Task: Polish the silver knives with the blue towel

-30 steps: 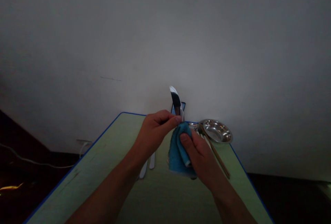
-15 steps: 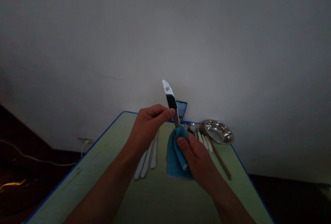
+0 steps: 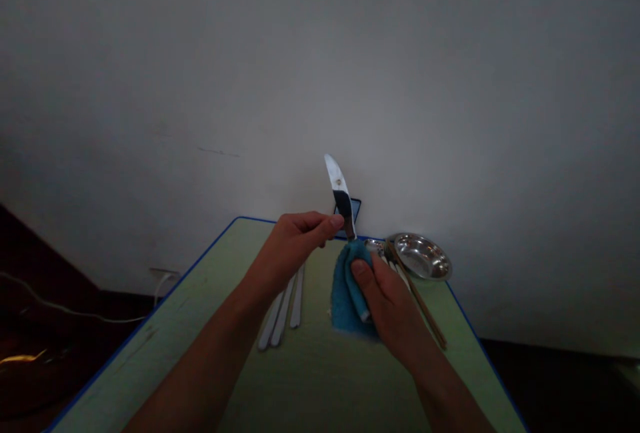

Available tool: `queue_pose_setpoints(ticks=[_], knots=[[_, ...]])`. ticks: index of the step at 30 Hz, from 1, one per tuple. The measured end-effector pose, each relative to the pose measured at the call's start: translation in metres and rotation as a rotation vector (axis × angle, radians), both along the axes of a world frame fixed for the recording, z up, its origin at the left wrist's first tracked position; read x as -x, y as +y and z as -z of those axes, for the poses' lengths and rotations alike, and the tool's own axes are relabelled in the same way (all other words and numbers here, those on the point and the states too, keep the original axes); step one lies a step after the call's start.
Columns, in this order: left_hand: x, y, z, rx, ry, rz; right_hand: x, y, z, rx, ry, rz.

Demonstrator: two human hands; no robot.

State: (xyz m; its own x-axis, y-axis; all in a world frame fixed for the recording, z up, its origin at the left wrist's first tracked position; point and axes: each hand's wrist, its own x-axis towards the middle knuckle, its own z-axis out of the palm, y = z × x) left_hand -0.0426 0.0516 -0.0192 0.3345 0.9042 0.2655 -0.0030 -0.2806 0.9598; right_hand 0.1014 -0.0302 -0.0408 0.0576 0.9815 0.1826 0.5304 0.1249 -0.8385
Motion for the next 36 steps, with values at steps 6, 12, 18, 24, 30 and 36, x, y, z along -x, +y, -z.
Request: queue_pose_setpoints(ticks=[6,12,18,24,30,36], knots=[[-0.002,-0.003,0.005,0.076,-0.038,0.111,0.0,-0.003,-0.003,-0.018,-0.03,0.011],[-0.006,-0.007,0.003,0.072,-0.096,0.011,0.0,-0.001,0.006,-0.024,-0.005,-0.018],[-0.006,-0.004,0.003,0.048,-0.136,-0.082,-0.002,0.001,0.008,-0.017,-0.004,-0.048],[-0.007,0.0,0.003,0.004,-0.179,-0.162,-0.001,0.0,0.008,0.001,-0.037,-0.055],[-0.005,0.01,0.009,0.011,-0.237,-0.211,-0.002,0.0,0.009,0.019,-0.072,-0.072],[-0.004,0.017,0.014,0.046,-0.29,-0.209,-0.004,0.001,0.01,0.006,-0.121,-0.075]])
